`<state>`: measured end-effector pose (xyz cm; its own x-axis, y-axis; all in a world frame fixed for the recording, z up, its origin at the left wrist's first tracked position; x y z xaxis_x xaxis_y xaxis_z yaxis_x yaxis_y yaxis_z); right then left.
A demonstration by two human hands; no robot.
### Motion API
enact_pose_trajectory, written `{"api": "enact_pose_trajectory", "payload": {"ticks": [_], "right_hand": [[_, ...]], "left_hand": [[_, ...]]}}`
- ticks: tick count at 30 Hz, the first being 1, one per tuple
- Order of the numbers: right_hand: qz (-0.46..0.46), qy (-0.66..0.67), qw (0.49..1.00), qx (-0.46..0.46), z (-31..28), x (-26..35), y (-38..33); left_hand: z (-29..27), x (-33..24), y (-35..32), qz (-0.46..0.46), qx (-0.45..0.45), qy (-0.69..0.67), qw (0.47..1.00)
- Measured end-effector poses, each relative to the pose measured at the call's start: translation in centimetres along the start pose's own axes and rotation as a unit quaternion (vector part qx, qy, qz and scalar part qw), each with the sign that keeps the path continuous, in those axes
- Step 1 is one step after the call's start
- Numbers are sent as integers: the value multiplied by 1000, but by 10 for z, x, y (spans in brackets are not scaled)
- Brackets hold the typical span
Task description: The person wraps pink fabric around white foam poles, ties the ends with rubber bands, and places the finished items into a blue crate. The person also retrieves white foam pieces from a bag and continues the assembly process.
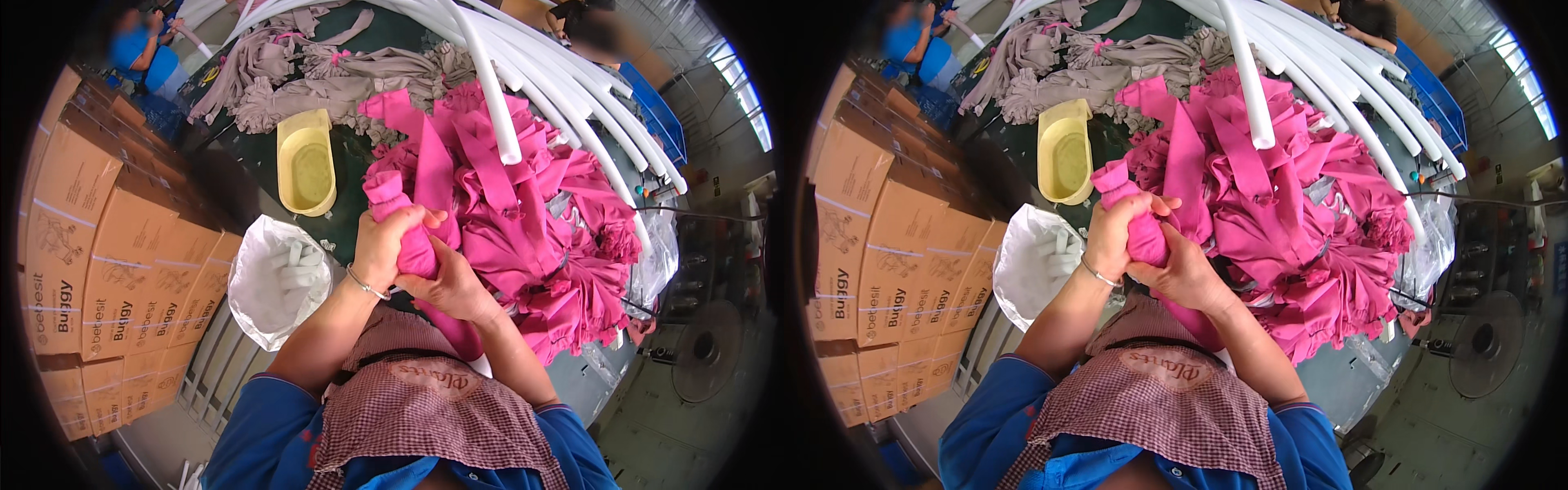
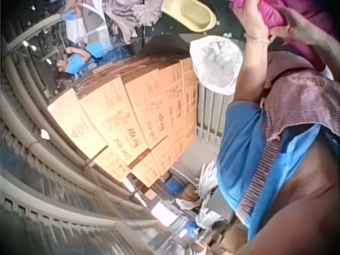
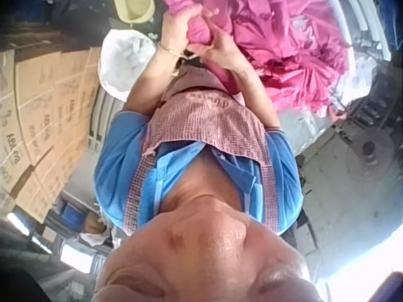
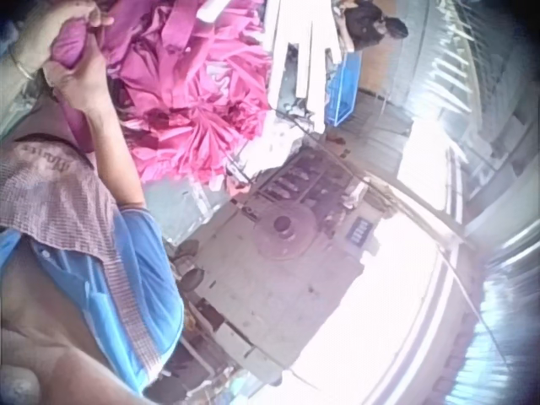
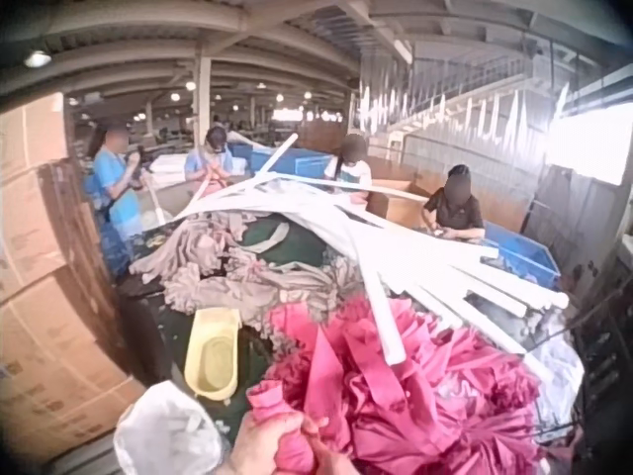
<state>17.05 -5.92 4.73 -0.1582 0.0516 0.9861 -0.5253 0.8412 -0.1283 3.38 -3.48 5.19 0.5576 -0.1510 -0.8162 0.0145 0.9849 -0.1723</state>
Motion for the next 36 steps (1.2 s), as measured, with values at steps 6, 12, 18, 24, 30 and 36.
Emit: {"api": "enact_pose_trajectory", "payload": {"ticks": [6, 12, 18, 24, 30, 36], "right_hand": [[143, -112, 983, 0, -12, -44, -74], [-10, -12, 1000, -11, -28, -38, -77], [-196, 65, 965, -161, 4, -8, -61], [-207, 108, 962, -141, -14, -14, -73], [-238, 78, 953, -168, -42, -12, -68], [-211, 60, 960, -173, -48, -11, -62]], "left_hand": [[-72, 7, 54, -2, -163, -189, 968], [-7, 15, 23, 25, -63, -84, 994], [49, 8, -37, 167, 190, 93, 963], [53, 8, -48, 267, 241, 246, 900], [44, -21, -51, 243, 245, 257, 903], [55, -77, -54, 411, 200, 504, 733]]}}
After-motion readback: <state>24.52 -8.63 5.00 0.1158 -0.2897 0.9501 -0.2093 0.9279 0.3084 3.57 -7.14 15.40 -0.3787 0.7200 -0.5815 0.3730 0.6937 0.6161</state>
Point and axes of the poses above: each hand's wrist, its own y-axis towards the middle knuckle, its own z-axis out of the palm, x = y × z, the point moved 2 cm from there along y, towards the middle knuckle
